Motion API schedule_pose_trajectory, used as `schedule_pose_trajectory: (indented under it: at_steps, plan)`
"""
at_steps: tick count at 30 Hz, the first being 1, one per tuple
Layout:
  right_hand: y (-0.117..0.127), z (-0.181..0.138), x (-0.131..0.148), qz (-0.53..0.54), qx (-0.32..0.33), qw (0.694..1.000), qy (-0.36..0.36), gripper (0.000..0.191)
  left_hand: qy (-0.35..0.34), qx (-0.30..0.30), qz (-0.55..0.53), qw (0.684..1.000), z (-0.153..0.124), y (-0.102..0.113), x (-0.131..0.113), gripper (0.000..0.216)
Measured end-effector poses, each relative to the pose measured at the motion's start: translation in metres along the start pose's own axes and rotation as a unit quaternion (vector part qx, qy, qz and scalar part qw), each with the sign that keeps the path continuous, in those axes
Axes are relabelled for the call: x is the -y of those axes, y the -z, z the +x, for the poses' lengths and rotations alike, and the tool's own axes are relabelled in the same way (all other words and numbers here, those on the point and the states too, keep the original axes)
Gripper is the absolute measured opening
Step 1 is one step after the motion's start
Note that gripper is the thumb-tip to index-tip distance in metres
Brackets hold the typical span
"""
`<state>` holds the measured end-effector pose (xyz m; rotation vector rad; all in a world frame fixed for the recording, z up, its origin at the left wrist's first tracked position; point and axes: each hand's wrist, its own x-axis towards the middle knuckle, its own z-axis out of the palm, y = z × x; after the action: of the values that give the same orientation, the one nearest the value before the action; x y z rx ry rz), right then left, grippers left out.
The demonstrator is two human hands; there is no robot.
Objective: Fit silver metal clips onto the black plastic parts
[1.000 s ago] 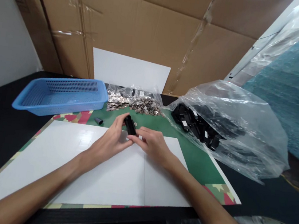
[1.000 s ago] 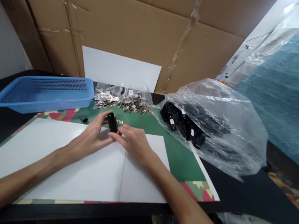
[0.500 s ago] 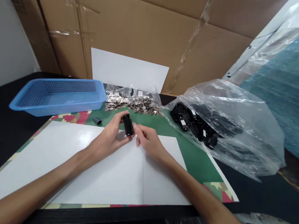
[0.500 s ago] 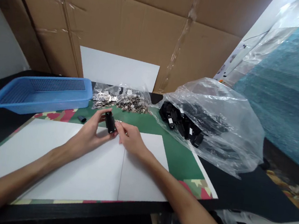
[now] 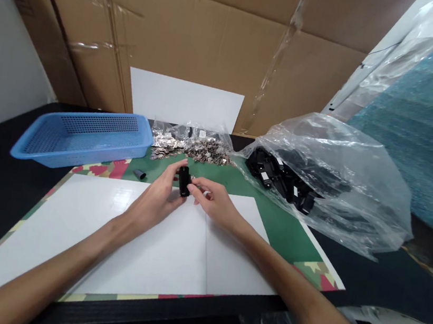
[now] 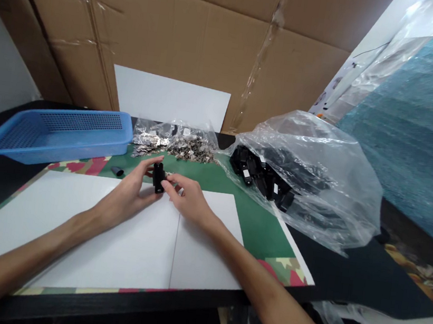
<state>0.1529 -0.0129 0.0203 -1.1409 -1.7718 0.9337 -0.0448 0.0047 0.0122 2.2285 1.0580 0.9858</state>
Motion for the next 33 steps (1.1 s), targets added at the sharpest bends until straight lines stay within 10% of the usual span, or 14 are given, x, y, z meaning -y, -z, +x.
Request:
schedule_pose_trajectory:
  at_steps: [11,22,33]
  plan:
    - [-0.003,0.0,-0.002,0.016,-0.029,0.999,0.011,0.021,-0.043,-0.017,-0.007,0.999,0.0,0.003,-0.012,0.073]
    - [-0.001,-0.001,0.004,0.008,-0.007,1.0,-0.001,0.026,0.143,-0.036,-0.245,0.958,0.007,0.003,-0.016,0.039]
    - [-0.002,0.0,0.007,-0.024,0.044,0.999,0.011,0.033,0.141,-0.091,-0.33,0.929,0.014,0.004,-0.016,0.032]
